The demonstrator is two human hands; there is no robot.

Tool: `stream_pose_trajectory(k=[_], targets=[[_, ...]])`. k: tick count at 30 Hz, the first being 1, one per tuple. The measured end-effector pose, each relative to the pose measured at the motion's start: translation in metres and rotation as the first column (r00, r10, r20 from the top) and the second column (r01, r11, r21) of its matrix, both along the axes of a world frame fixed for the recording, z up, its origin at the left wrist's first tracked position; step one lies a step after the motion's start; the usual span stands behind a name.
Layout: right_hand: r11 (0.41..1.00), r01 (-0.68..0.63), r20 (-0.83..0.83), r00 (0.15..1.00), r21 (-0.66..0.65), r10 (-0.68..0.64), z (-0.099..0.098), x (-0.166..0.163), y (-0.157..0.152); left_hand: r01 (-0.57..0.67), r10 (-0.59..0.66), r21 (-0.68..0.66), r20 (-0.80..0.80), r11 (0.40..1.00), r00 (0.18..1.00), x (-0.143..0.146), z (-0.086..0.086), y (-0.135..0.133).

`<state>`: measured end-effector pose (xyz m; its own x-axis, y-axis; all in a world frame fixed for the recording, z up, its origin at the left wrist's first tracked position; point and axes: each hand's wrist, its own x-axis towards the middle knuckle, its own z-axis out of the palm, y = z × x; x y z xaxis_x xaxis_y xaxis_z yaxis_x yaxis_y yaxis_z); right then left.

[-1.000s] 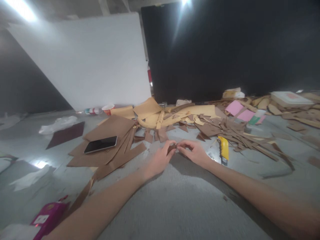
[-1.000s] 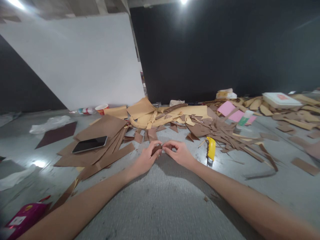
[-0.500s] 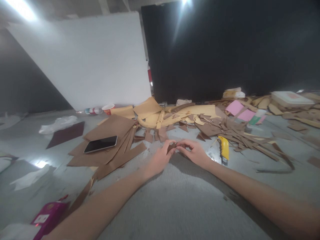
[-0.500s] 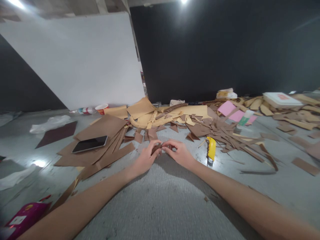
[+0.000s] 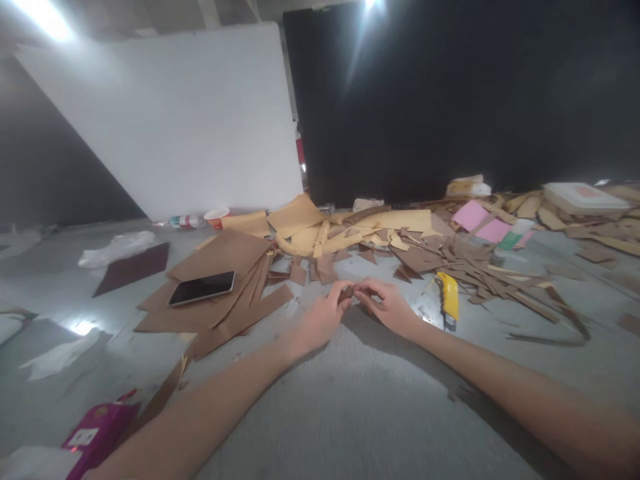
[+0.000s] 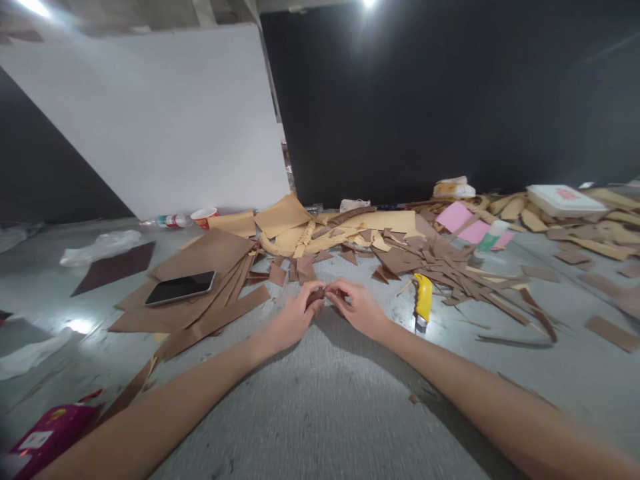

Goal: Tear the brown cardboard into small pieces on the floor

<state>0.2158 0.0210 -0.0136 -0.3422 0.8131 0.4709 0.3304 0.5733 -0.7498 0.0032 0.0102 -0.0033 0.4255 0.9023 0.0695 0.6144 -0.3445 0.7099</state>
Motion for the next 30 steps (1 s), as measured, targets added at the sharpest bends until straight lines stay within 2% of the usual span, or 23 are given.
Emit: stream_pose_trajectory(k=[4,10,16,30], targets=[[1.000,0.008,0.003,1.000,0.011,-0.008,-0.003,-0.001,0.001,0.007,-0.007,0.000,0.011,1.000,1.000,0.000,-0.002,0.001],[0.994,0.094,0.026,0.995,0.059,-0.096,-0.007,-0.001,0.001,0.008,-0.007,-0.016,0.037,1.000,0.999,0.000,0.000,0.001],[0.986,0.146,0.016,0.989,0.086,-0.148,-0.003,-0.003,-0.003,0.002,-0.001,-0.010,0.041,1.000,0.999,0.000,-0.002,0.001],[0.973,0.227,0.018,0.974,0.034,-0.228,-0.004,-0.011,-0.013,0.003,-0.005,0.029,0.047,1.000,0.999,0.001,-0.002,0.002]])
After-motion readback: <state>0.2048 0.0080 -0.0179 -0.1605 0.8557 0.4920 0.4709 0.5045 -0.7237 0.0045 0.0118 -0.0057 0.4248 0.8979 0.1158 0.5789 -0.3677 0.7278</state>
